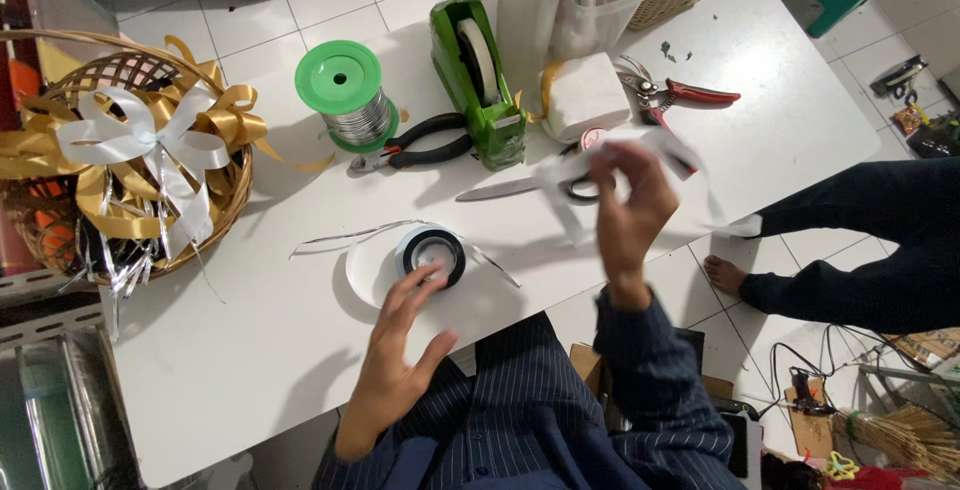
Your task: The person ties a white ribbon into a bow using black tape to secure the center. They then place the finished bow into a basket containing other ribbons and repeat the process with another white ribbon.
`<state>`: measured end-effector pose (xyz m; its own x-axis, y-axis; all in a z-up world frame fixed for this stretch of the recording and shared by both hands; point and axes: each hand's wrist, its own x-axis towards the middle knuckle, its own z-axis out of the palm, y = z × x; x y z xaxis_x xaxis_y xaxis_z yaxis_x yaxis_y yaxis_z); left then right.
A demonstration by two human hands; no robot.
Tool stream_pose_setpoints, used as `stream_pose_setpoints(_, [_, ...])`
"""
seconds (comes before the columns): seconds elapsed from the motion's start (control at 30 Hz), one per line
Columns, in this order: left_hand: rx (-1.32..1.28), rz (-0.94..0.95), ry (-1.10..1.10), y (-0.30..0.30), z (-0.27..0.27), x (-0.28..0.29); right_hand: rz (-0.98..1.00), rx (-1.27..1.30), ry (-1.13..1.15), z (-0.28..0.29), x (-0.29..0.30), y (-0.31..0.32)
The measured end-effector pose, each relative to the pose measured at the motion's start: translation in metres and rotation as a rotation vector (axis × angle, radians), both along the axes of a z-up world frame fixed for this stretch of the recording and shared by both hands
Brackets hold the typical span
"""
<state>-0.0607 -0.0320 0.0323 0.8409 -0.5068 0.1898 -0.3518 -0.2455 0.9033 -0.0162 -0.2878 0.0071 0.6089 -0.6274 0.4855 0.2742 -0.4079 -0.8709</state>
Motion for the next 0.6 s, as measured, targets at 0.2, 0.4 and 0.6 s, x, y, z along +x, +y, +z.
stream_pose_setpoints(0.2, [-0.006, 0.022, -0.002, -0.046, -0.003, 0.034, 0.601, 0.503, 0.096, 0.010, -0.032, 0.074])
stream_pose_setpoints(0.4, [0.147, 0.160, -0.145, -0.023, -0.010, 0.045, 0.658, 0.742, 0.041, -0.013, -0.019, 0.078])
stream_pose_setpoints(0.6, [-0.121, 0.172, 0.208, 0.030, 0.002, 0.041, 0.584, -0.219, 0.201, 0.023, -0.011, 0.061])
